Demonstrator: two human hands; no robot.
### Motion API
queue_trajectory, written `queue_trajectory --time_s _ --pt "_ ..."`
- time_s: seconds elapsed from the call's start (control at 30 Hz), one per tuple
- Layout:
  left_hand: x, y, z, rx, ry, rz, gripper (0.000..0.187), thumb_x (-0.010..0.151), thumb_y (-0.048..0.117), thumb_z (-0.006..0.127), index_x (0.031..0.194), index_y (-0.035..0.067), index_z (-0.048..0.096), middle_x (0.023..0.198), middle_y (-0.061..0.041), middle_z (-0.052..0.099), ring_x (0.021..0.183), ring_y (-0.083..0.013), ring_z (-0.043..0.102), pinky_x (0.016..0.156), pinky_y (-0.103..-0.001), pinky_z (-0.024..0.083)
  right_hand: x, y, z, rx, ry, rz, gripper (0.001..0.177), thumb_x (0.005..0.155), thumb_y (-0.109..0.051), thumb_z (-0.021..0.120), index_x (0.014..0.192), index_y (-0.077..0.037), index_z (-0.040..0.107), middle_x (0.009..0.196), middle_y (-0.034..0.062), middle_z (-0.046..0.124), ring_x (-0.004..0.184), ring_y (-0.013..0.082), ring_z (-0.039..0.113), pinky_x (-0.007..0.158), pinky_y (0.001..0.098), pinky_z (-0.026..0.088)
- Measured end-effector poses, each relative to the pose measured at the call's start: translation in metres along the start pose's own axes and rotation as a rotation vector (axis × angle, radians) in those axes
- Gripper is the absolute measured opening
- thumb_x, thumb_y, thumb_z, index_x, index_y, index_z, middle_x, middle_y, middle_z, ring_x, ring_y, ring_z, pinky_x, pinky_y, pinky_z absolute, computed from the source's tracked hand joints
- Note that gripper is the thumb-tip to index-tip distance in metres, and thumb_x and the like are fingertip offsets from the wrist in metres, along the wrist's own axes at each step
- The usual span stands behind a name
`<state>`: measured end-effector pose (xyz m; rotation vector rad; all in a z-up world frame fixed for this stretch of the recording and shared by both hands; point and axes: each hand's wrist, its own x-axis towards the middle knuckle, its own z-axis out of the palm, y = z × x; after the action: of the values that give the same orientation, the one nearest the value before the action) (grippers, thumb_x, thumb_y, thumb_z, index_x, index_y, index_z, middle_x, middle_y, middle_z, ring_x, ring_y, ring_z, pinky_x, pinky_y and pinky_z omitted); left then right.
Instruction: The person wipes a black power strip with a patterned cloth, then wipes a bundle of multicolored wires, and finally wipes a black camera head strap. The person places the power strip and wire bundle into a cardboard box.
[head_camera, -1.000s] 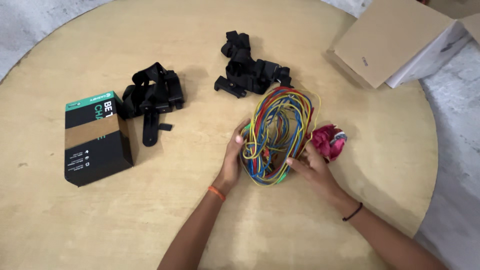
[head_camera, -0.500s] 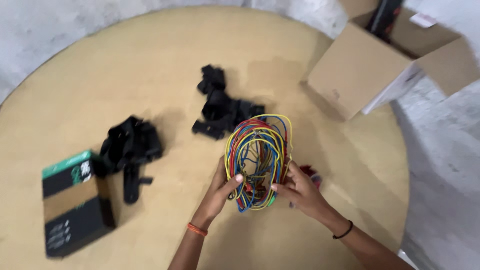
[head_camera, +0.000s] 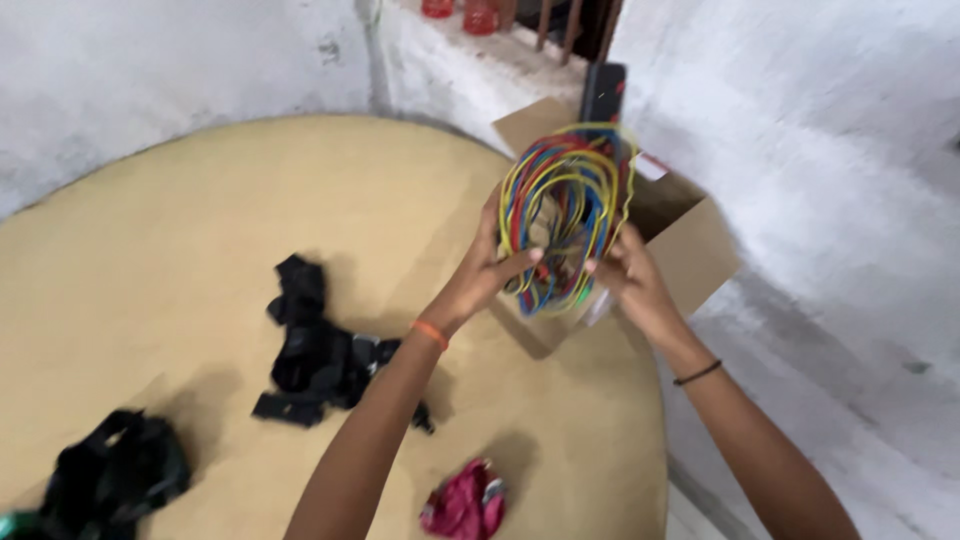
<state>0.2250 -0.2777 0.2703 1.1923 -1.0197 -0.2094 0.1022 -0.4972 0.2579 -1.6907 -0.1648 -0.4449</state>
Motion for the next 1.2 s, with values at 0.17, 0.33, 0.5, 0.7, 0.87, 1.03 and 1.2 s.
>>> queue_trajectory --time_s 0.17,0.33,0.5,0.7,0.87,1.03,1.2 --pt "0.108 -0.03 0.04 -0.019 -0.039 0.038 0.1 0.08 0.011 0.084 0.159 0.005 0.024 0.156 -0.014 0.039 0.146 -0.0242 0.039 0.122 -0.039 0.034 0.067 -0.001 -0.085 -0.078 0.107 -0.125 0.074 0.099 0.002 0.062 0.163 -0.008 0.024 0.152 0.0107 0.052 0.139 0.0203 0.052 0.113 0.0365 0.045" --pt "0.148 -0.077 0.057 0.043 -0.044 -0.104 0.08 0.089 0.03 0.078 0.156 0.004 0.043 0.158 -0.019 0.043 0.148 -0.0297 0.037 0.121 -0.042 0.032 0.089 0.029 -0.134 -0.239 0.077 -0.103 0.089 0.097 0.006 0.06 0.166 -0.013 0.007 0.156 0.0153 0.046 0.143 0.0265 0.047 0.116 0.0404 0.042" --pt "0.158 -0.13 0.081 0.143 -0.068 -0.139 0.074 0.103 0.051 0.059 0.158 0.005 0.042 0.164 -0.023 0.039 0.155 -0.036 0.035 0.127 -0.044 0.025 0.094 0.051 -0.149 -0.673 -0.013 0.108 0.117 0.075 0.0 0.077 0.161 -0.02 0.001 0.163 0.0195 0.027 0.145 0.0357 0.035 0.117 0.0462 0.035" --pt "0.123 -0.183 0.13 1.359 -0.212 -0.335 0.06 0.09 0.034 0.06 0.139 0.0 0.053 0.137 -0.026 0.058 0.13 -0.0463 0.052 0.11 -0.055 0.039 0.096 0.069 -0.122 -1.174 -0.393 0.447 0.077 0.082 -0.008 0.063 0.156 -0.019 0.044 0.137 0.0172 0.066 0.125 0.0344 0.063 0.103 0.0431 0.052" --pt "0.123 -0.197 0.131 1.348 -0.156 -0.346 0.049 0.088 0.029 0.058 0.129 0.001 0.058 0.12 -0.023 0.066 0.111 -0.0446 0.06 0.093 -0.054 0.044 0.102 0.057 -0.11 -1.234 -0.435 0.45 0.066 0.081 -0.016 0.062 0.146 -0.025 0.05 0.124 0.0142 0.07 0.111 0.0361 0.066 0.092 0.0475 0.053" --pt "0.129 -0.178 0.132 1.289 -0.163 -0.444 0.044 0.087 0.031 0.062 0.122 0.005 0.063 0.118 -0.018 0.068 0.109 -0.037 0.064 0.096 -0.049 0.046 0.098 0.046 -0.103 -1.238 -0.283 0.464 0.066 0.079 -0.016 0.065 0.142 -0.032 0.056 0.119 0.0127 0.071 0.109 0.0363 0.067 0.093 0.0488 0.053" --pt "0.116 -0.156 0.131 1.104 0.247 -0.057 0.038 0.084 0.022 0.062 0.12 0.011 0.069 0.133 -0.013 0.068 0.125 -0.0312 0.064 0.107 -0.045 0.047 0.081 0.059 -0.101 -1.133 0.008 0.152 0.049 0.082 -0.016 0.067 0.131 -0.022 0.069 0.117 0.0145 0.072 0.114 0.0359 0.064 0.1 0.0477 0.049"
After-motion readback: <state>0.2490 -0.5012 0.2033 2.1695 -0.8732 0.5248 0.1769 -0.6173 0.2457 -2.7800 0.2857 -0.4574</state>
